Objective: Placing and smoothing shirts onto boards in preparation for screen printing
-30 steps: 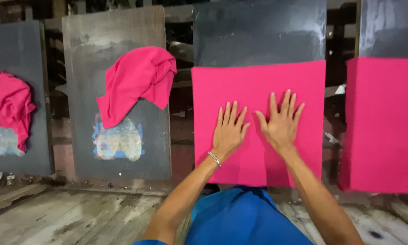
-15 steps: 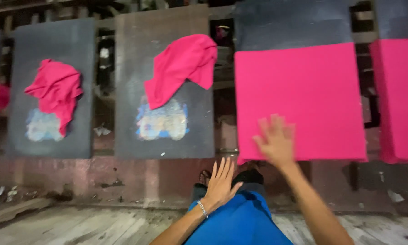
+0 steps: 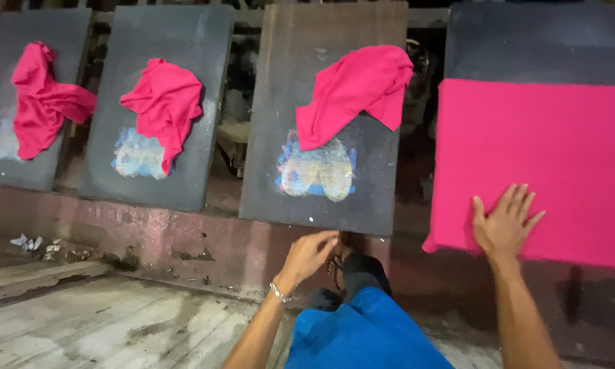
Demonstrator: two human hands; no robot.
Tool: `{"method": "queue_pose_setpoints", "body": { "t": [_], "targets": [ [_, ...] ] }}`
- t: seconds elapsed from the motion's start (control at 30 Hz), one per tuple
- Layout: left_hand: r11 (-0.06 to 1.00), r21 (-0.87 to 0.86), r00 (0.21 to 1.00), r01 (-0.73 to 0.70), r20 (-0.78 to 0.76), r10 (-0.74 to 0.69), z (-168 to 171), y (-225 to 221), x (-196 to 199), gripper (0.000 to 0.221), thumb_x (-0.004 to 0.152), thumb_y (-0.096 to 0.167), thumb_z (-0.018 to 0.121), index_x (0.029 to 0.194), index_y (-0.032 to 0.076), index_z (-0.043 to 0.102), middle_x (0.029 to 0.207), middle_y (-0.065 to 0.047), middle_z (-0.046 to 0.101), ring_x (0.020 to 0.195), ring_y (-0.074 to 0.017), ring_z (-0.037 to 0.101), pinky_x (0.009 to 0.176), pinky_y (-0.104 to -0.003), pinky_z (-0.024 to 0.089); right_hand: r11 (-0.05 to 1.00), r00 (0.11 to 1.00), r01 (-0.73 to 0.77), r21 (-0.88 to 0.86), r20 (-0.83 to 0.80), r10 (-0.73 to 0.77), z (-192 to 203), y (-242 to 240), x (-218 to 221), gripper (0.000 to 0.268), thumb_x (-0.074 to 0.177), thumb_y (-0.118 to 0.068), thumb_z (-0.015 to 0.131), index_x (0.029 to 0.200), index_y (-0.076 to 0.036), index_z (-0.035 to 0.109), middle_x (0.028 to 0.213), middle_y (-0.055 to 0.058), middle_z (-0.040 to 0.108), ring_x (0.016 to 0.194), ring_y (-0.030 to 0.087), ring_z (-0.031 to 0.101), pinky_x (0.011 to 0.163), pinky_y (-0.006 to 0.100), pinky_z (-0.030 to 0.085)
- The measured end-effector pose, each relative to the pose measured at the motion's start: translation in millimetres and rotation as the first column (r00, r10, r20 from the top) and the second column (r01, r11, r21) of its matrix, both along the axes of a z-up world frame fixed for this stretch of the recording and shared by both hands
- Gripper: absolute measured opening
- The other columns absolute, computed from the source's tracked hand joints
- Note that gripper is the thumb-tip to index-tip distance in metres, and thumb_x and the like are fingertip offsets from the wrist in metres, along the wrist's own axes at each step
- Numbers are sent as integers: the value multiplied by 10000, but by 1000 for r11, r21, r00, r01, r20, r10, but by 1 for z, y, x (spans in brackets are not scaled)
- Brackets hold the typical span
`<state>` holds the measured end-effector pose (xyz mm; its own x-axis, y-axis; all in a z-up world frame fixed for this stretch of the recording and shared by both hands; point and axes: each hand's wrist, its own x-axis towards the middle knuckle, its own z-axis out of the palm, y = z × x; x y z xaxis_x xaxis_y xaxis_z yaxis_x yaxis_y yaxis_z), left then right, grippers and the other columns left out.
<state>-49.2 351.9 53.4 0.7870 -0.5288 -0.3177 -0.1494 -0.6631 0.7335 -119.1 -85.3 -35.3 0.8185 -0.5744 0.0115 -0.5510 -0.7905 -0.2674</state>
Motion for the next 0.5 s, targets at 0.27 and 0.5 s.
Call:
{"method": "queue_pose_setpoints", "body": {
  "t": [0.27, 0.5],
  "targets": [
    [967, -80, 938, -241, 235, 253, -10, -21, 174, 368, 1009, 378, 541, 1211, 146, 744, 1171, -18, 773, 1018, -211, 728, 827, -381, 564, 980, 987, 163, 115, -19, -162, 30, -2, 57, 1015, 1031, -681, 252, 1625, 135, 139, 1697, 340, 105, 1564, 444, 23, 1174, 667, -75],
    [977, -39, 913, -209, 351, 210, -30, -91, 330, 385, 993, 369, 560, 1270, 122, 665, 1233, -62, 727, 1109, -302, 692, 826, -472, 549, 976, 976, 217, -9, 23, -217, 15, 44, 36, 1017, 1041, -638, 358, 1601, 206, 269, 1665, 393, 238, 1547, 491, 151, 1150, 730, 26]
  ]
}}
